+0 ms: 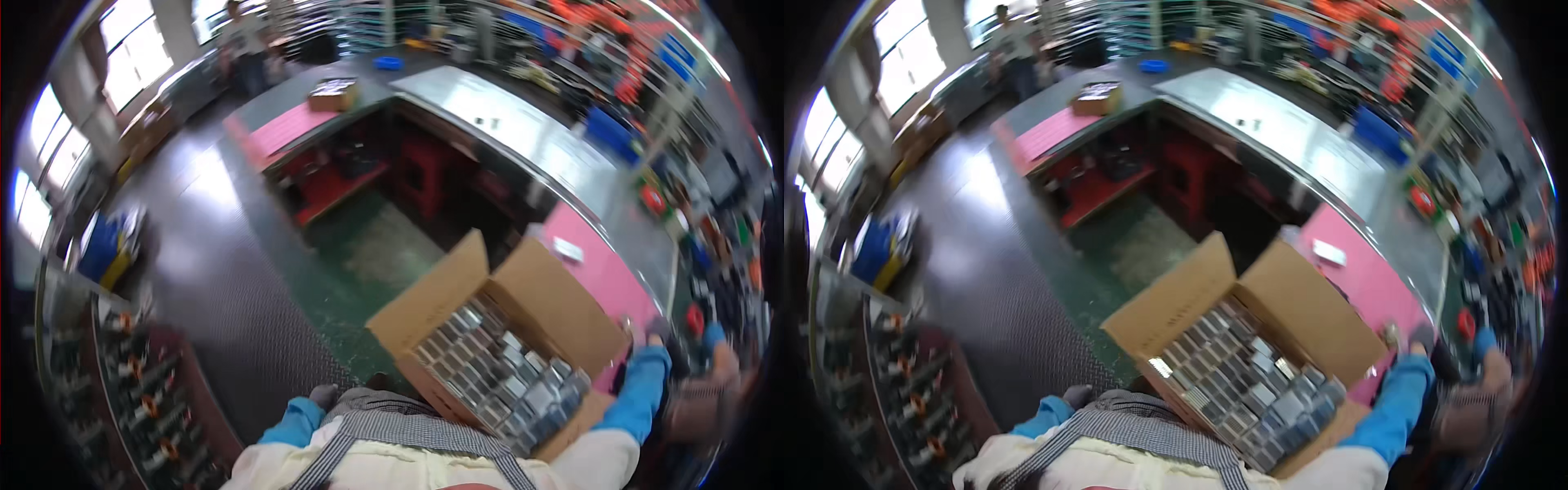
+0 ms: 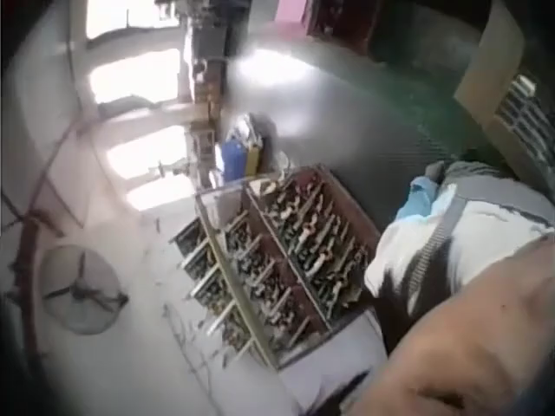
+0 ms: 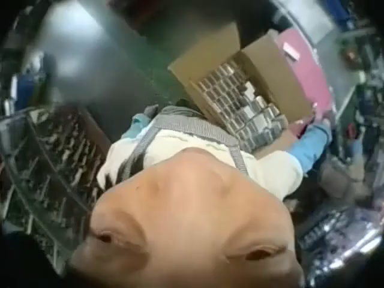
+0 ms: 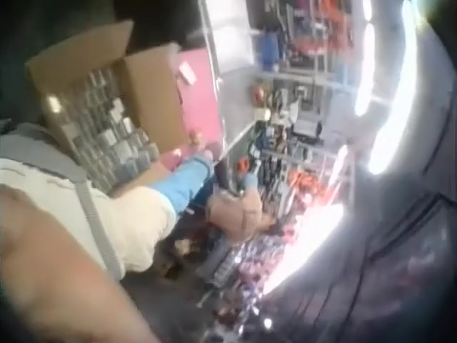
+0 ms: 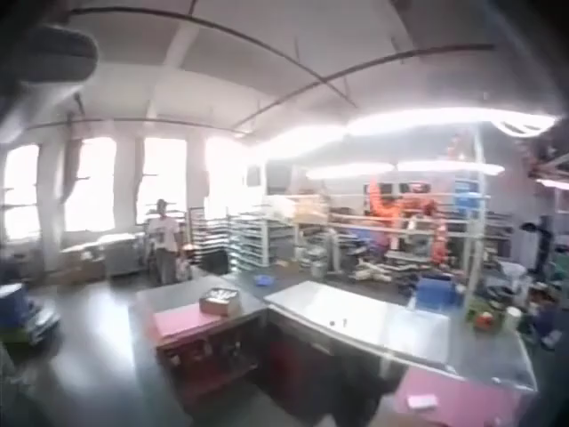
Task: Applying adhesive or sealant to electronic components with a brush and organizing them.
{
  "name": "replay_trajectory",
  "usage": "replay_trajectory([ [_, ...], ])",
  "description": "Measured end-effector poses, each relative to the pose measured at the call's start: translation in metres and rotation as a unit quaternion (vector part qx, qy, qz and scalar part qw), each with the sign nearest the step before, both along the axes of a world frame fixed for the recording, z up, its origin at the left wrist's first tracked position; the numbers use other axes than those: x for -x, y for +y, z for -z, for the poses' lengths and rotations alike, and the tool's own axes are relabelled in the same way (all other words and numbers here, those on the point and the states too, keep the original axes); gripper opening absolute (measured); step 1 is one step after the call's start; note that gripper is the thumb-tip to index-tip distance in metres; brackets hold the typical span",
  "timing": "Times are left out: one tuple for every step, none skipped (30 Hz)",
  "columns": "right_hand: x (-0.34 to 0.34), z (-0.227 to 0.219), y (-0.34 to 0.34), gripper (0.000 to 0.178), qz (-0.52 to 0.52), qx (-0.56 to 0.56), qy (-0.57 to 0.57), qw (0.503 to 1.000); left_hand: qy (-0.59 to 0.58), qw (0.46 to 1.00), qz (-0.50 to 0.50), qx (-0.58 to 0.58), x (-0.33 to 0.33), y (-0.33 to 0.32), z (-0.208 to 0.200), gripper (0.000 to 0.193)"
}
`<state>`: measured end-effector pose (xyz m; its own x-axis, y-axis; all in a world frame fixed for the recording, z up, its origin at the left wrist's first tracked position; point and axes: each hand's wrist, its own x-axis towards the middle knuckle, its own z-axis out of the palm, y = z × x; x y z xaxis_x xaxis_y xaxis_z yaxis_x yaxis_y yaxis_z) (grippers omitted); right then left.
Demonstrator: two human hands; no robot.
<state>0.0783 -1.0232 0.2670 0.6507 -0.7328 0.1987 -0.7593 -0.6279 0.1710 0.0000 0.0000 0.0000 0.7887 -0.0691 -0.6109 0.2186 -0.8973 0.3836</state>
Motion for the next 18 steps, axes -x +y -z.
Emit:
replay_trajectory([
  [-0.052,-0.008,0.022,0.026,-0.024,0.0,0.008,1.0,0.03,0.98,-0.168,0.098,0.001,0.006,0.005,0.032],
  [-0.067,-0.029,0.036,0.024,-0.008,-0.05,-0.02,0.999,0.076,0.928,-0.322,0.173,-0.001,0.014,0.006,0.028],
  [-0.077,-0.048,0.051,0.023,-0.037,-0.057,-0.033,0.997,0.059,0.923,-0.324,0.199,-0.002,0.018,0.006,0.028],
  [-0.078,-0.07,0.066,0.022,-0.059,-0.066,-0.053,0.995,0.083,0.862,-0.432,0.25,-0.015,0.023,0.0,0.028],
  [-0.079,-0.092,0.081,0.022,-0.052,-0.059,-0.052,0.996,0.115,0.779,-0.542,0.294,-0.033,0.026,-0.004,0.028],
  [-0.085,-0.11,0.098,0.023,-0.076,-0.108,-0.076,0.988,0.105,0.788,-0.526,0.304,-0.051,0.031,-0.006,0.028],
  [-0.091,-0.126,0.119,0.025,-0.084,-0.154,-0.097,0.98,0.077,0.813,-0.496,0.295,-0.067,0.038,-0.005,0.029],
  [-0.091,-0.151,0.14,0.023,-0.137,-0.168,-0.123,0.969,0.049,0.834,-0.469,0.287,-0.082,0.041,-0.003,0.03],
  [-0.099,-0.174,0.165,0.024,-0.142,-0.167,-0.123,0.968,0.074,0.833,-0.461,0.297,-0.1,0.049,0.001,0.033],
  [-0.104,-0.193,0.197,0.024,-0.173,-0.09,-0.141,0.971,0.047,0.873,-0.387,0.292,-0.121,0.062,0.008,0.034],
  [-0.117,-0.211,0.228,0.025,-0.153,-0.176,-0.143,0.962,0.039,0.912,-0.314,0.261,-0.141,0.081,0.012,0.036],
  [-0.133,-0.225,0.263,0.026,-0.123,-0.25,-0.146,0.949,-0.012,0.934,-0.263,0.243,-0.158,0.102,0.013,0.041],
  [-0.147,-0.236,0.302,0.026,-0.149,-0.268,-0.15,0.94,-0.026,0.958,-0.21,0.193,-0.178,0.122,0.012,0.046],
  [-0.162,-0.251,0.341,0.025,-0.19,-0.267,-0.137,0.935,-0.03,0.955,-0.211,0.208,-0.2,0.141,0.01,0.046],
  [-0.179,-0.266,0.382,0.024,-0.225,-0.275,-0.122,0.927,-0.017,0.957,-0.216,0.191,-0.219,0.164,0.002,0.045],
  [-0.202,-0.267,0.425,0.015,-0.26,-0.257,-0.172,0.915,0.002,0.966,-0.207,0.156,-0.237,0.187,-0.007,0.045],
  [-0.218,-0.278,0.461,0.021,-0.317,-0.215,-0.133,0.914,-0.011,0.96,-0.223,0.17,-0.259,0.21,-0.016,0.042],
  [-0.235,-0.287,0.494,0.026,-0.326,-0.228,-0.097,0.912,-0.018,0.964,-0.213,0.16,-0.276,0.228,-0.024,0.039],
])
